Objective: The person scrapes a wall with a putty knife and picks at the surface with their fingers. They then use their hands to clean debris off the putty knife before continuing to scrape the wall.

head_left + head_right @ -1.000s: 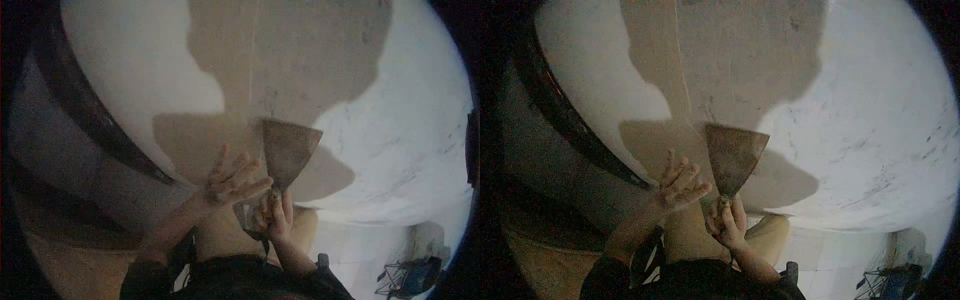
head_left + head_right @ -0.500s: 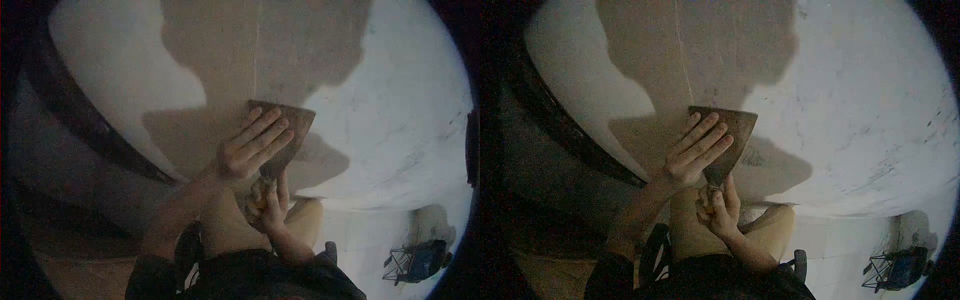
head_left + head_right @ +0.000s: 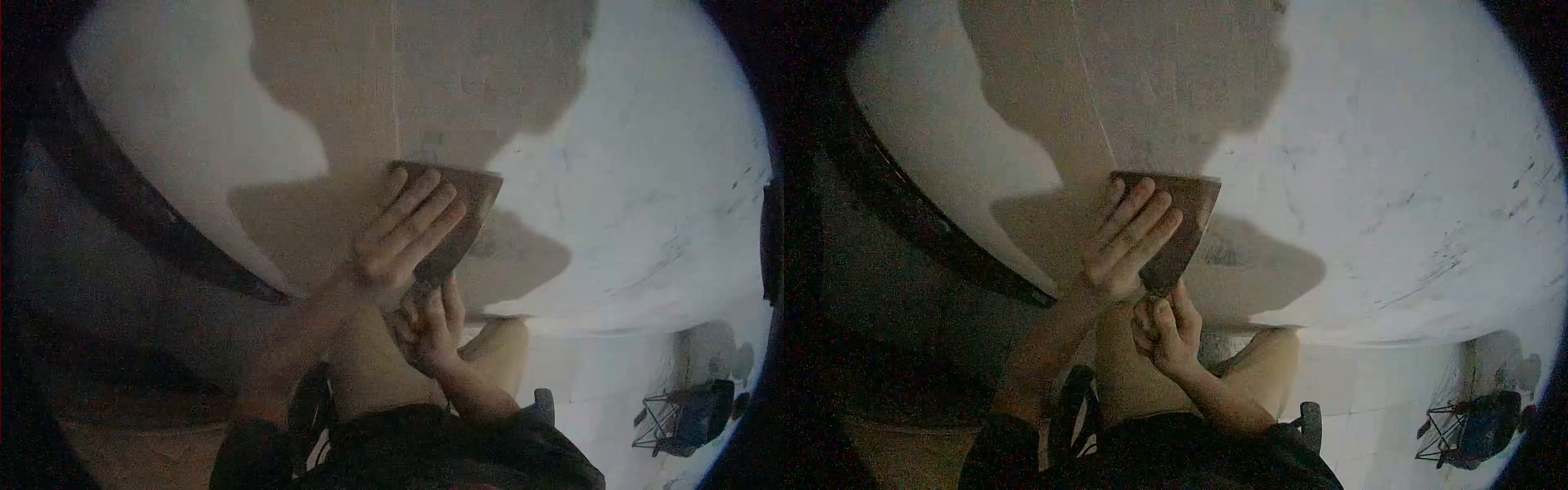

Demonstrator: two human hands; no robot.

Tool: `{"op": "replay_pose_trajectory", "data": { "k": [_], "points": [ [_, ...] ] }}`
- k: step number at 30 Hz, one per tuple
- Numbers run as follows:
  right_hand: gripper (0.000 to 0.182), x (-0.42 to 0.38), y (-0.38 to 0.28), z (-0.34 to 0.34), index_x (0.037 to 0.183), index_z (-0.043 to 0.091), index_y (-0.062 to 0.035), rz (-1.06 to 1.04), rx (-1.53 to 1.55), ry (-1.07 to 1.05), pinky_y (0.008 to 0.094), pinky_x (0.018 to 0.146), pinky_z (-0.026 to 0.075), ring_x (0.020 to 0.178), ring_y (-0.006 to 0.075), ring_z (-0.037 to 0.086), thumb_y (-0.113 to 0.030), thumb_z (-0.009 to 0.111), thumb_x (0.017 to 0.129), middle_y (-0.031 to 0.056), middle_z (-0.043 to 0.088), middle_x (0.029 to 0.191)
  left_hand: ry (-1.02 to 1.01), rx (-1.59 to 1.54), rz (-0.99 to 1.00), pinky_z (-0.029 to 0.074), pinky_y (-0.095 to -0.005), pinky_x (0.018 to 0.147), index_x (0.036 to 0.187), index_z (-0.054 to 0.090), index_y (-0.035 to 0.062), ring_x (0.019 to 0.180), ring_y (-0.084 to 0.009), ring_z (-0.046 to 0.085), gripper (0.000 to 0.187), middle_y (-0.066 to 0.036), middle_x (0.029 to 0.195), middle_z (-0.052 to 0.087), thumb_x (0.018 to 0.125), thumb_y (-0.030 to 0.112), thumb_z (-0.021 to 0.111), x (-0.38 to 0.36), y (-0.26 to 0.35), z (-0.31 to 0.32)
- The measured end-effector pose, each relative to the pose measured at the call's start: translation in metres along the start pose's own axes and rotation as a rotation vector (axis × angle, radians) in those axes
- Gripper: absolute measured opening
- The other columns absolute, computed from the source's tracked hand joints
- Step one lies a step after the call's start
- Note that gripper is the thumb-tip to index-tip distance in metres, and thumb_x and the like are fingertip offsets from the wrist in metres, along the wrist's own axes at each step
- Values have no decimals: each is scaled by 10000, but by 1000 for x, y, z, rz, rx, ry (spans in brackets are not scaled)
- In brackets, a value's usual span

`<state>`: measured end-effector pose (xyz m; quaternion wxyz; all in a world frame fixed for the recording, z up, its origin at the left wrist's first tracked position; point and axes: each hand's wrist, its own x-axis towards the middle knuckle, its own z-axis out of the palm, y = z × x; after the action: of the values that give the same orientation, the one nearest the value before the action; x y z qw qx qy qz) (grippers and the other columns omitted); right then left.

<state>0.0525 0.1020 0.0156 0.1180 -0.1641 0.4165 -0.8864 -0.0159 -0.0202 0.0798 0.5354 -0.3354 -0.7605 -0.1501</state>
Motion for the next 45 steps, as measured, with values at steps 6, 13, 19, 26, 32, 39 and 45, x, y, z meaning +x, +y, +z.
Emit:
{"op": "replay_pose_trajectory", "data": {
  "k": [6,13,19,26,32,39,45],
  "points": [
    [518,-9,-2,4,1404,245,-116,-4,10,7,217,408,319,479,84,374,-330,420,967,9,408,666,-100,0,5,344,-497,1039,1107,629,27,1181,-311,505,334,-139,1203,578,820,193,585,-6,2,-3],
    [450,-4,-7,10,1382,291,-122,56,-3,-10,221,433,342,547,78,397,-295,389,979,2,429,724,-52,-69,-99,318,-499,1056,1128,611,10,1200,-297,487,359,-136,1214,569,819,190,585,14,4,-14],
    [416,0,-6,15,1303,307,-117,30,-2,37,226,361,291,442,88,371,-344,400,968,10,388,645,-23,-20,-30,285,-487,1085,1138,601,2,1221,-300,463,425,-155,1232,549,801,259,572,6,-1,-5],
    [439,0,-5,-4,1359,337,-105,92,81,80,210,420,326,512,71,402,-311,397,976,-15,423,668,-15,22,-25,387,-459,1026,1113,622,32,1209,-271,478,304,-106,1223,568,828,96,537,-8,1,18],
    [420,16,-26,1,1338,366,-68,6,-16,93,205,411,334,533,58,398,-286,386,980,-19,427,695,-61,-7,-43,318,-478,1068,1132,618,44,1237,-304,442,350,-124,1260,535,799,106,527,18,9,8],
    [469,-10,-14,-14,1390,291,-99,64,-2,54,208,403,325,490,70,386,-306,384,980,-13,416,656,-57,9,-28,354,-459,1053,1088,646,78,1201,-285,486,297,-99,1220,570,811,126,550,-18,19,19],
    [485,-6,-8,-17,1386,305,-89,64,-45,69,205,393,305,466,63,359,-340,378,977,-9,411,642,-47,-14,-54,369,-466,1040,1081,656,91,1189,-277,498,314,-94,1189,592,780,114,567,-17,14,24]
  ]
}}
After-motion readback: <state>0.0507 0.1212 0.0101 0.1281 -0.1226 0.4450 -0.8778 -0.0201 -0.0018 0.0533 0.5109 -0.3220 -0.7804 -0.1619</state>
